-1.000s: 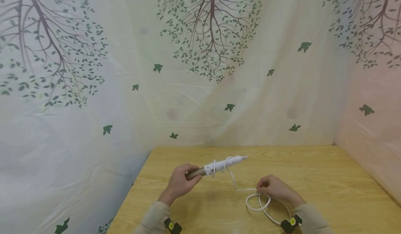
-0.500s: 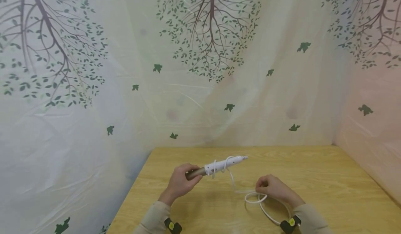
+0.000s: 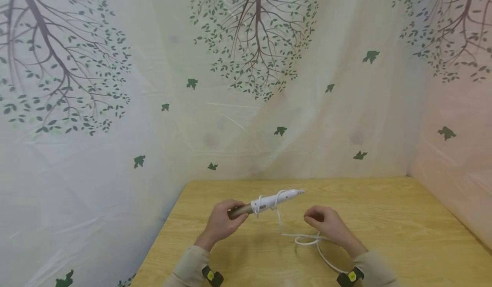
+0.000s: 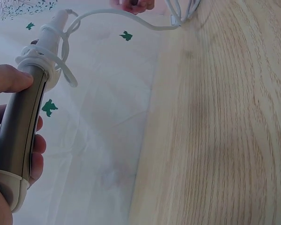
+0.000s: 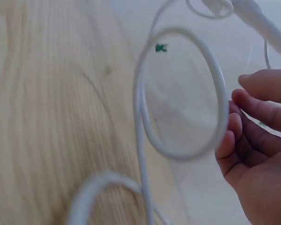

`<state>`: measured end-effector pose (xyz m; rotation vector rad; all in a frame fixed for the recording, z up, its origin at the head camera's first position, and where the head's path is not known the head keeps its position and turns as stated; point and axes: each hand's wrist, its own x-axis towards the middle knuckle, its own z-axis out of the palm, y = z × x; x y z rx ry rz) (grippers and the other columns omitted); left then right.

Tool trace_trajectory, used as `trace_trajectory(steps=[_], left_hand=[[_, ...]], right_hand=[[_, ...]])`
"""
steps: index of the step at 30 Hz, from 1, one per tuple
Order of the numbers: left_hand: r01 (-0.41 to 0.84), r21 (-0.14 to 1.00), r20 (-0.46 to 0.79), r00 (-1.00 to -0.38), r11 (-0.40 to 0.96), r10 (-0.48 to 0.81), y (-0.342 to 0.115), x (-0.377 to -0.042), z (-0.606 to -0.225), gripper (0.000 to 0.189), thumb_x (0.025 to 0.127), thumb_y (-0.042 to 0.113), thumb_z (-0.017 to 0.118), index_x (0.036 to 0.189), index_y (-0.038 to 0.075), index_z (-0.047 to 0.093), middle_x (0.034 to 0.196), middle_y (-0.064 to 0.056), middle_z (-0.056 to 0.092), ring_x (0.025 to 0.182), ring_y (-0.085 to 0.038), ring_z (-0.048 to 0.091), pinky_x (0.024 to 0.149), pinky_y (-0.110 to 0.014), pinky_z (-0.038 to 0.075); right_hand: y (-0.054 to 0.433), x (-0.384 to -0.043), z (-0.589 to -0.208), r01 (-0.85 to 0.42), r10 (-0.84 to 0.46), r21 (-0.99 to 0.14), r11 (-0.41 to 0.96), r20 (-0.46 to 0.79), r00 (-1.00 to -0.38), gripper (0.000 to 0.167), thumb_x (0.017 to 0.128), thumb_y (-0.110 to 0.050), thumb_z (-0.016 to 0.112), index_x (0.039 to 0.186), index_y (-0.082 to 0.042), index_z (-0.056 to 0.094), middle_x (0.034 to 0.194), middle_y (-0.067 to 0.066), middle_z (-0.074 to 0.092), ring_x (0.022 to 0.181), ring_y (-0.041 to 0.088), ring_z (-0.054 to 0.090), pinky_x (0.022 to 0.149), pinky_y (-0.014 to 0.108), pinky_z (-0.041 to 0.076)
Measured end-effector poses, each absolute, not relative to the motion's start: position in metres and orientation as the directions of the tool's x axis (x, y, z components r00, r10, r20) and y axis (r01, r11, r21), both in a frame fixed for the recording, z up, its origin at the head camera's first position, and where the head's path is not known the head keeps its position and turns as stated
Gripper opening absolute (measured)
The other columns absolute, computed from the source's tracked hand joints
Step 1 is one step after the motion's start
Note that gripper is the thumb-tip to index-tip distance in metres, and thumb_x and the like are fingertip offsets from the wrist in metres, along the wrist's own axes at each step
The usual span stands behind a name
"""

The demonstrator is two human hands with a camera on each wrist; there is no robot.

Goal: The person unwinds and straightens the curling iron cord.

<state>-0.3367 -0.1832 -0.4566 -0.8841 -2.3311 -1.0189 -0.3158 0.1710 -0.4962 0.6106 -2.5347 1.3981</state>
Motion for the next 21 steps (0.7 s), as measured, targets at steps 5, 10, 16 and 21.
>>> trace_trajectory(steps=[5, 10, 16, 21], left_hand=[[0.702, 0.481, 0.614, -0.697, 0.525, 0.369, -0.182, -0.338, -0.457, 0.021, 0.082, 0.020, 0.078, 0.101, 0.015, 0.071, 0.091, 0.004, 0.069, 0.073, -0.005, 0.059, 0.063, -0.021, 0.048], [0.702, 0.480, 0.617, -0.696, 0.526, 0.366, -0.181, -0.335, -0.457, 0.021, 0.082, 0.020, 0.079, 0.101, 0.015, 0.071, 0.090, 0.004, 0.068, 0.072, -0.005, 0.058, 0.062, -0.021, 0.048], [0.701, 0.484, 0.613, -0.699, 0.524, 0.368, -0.180, -0.333, -0.457, 0.023, 0.082, 0.020, 0.079, 0.102, 0.015, 0.071, 0.091, 0.004, 0.069, 0.073, -0.005, 0.058, 0.063, -0.021, 0.048], [0.703, 0.488, 0.619, -0.697, 0.518, 0.363, -0.180, -0.333, -0.458, 0.022, 0.082, 0.021, 0.079, 0.102, 0.015, 0.071, 0.091, 0.004, 0.069, 0.074, -0.005, 0.059, 0.063, -0.021, 0.048]], right_hand=[[0.152, -0.310, -0.498, -0.479, -0.263, -0.786, 0.391, 0.404, -0.876, 0.016, 0.093, -0.021, 0.066, 0.100, -0.006, 0.067, 0.095, 0.006, 0.070, 0.084, 0.004, 0.063, 0.075, 0.023, 0.053], [0.133, -0.303, -0.504, -0.465, -0.262, -0.826, 0.319, 0.395, -0.881, 0.022, 0.094, -0.021, 0.064, 0.106, -0.002, 0.065, 0.101, 0.010, 0.069, 0.087, 0.007, 0.064, 0.076, 0.023, 0.053], [0.121, -0.296, -0.498, -0.487, -0.269, -0.831, 0.268, 0.421, -0.867, 0.022, 0.094, -0.017, 0.064, 0.108, 0.000, 0.064, 0.102, 0.012, 0.069, 0.088, 0.007, 0.064, 0.076, 0.024, 0.053], [0.112, -0.296, -0.497, -0.506, -0.270, -0.822, 0.261, 0.441, -0.856, 0.022, 0.093, -0.016, 0.065, 0.105, 0.002, 0.064, 0.098, 0.011, 0.069, 0.084, 0.005, 0.063, 0.073, 0.024, 0.053]])
